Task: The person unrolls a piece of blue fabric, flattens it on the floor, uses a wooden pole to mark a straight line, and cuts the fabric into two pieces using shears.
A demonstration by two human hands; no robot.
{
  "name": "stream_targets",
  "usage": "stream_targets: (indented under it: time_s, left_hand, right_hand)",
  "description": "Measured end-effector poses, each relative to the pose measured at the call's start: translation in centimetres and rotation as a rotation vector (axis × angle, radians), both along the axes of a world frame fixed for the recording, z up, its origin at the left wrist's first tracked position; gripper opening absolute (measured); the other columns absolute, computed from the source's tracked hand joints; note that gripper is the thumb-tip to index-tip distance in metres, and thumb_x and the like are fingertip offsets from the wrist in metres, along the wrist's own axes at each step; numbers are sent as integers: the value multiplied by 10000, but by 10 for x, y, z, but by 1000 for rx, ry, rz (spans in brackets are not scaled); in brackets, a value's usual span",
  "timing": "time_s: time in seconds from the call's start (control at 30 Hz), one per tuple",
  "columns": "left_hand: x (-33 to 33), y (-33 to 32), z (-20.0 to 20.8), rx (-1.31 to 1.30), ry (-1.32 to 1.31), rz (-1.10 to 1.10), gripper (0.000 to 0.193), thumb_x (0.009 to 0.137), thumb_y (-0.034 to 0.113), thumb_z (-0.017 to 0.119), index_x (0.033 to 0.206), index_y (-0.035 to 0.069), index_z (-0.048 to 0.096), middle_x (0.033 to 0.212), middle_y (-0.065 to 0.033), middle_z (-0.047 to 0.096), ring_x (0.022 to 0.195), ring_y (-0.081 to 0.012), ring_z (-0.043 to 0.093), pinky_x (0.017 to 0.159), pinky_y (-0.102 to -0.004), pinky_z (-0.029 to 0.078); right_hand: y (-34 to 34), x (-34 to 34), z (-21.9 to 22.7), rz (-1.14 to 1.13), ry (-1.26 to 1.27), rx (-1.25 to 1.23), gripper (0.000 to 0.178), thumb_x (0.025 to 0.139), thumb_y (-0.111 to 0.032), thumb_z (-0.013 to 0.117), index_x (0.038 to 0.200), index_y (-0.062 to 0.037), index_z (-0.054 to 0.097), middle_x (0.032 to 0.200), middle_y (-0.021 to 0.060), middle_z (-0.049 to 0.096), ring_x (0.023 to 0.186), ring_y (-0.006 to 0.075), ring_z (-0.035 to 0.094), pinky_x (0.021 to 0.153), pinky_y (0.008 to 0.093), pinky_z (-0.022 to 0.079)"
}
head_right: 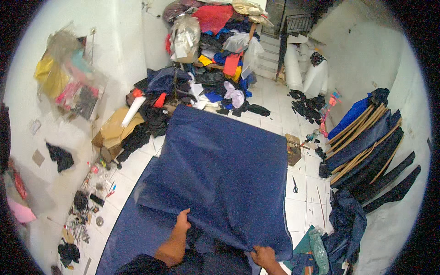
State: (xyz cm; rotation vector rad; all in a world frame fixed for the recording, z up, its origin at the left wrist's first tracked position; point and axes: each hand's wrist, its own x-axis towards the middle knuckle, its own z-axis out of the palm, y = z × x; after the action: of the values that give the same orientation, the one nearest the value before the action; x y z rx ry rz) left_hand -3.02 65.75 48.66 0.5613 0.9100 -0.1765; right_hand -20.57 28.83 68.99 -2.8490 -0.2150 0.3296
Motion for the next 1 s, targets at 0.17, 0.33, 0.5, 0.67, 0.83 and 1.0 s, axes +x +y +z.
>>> stream_targets:
  time_s: [0.17,0.33,0.5,0.67,0.83,1.0]
  left_hand:
    - [-178,67,0,192,164,16,472,813,39,678,1233,-97,510,1221,-240,585,1042,-368,615,922,-480,480]
    - [-401,133,1,320,188,105,492,821,88,708,1204,-154,516,1162,-250,610,1010,-335,625,879,-444,498]
    - [-535,134,27,592,248,-2,465,829,198,721,1101,-159,600,1057,-221,666,955,-298,649,819,-408,502]
    - [-697,142,14,846,233,-85,587,825,356,711,1144,-126,607,1116,-251,665,1059,-350,634,888,-415,476]
    - [-825,157,12,794,328,-188,550,853,348,695,1087,-140,602,1098,-286,653,1043,-380,639,873,-416,487]
    - [-919,206,8,739,263,-256,542,867,391,683,1004,-128,610,1053,-323,645,1018,-419,639,851,-450,494]
  right_hand:
    - [48,-146,-54,36,120,-60,316,827,-395,621,878,-88,678,744,206,670,698,433,659,672,536,536]
    - [80,-272,-79,104,300,20,361,844,-380,598,985,-60,687,860,234,680,810,435,664,749,537,526]
    - [54,-372,-127,284,525,-43,410,876,-406,566,1048,-50,677,972,244,674,915,455,642,833,528,507]
    - [85,-506,-125,257,625,-134,368,904,-349,564,1010,-18,687,948,245,685,911,448,649,794,488,515]
    - [122,-654,-78,97,531,225,276,867,-211,586,1014,6,674,989,252,680,907,424,658,780,453,522]
    - [146,-754,-91,123,512,91,288,803,-159,594,1048,-30,672,976,235,690,921,414,665,819,469,529]
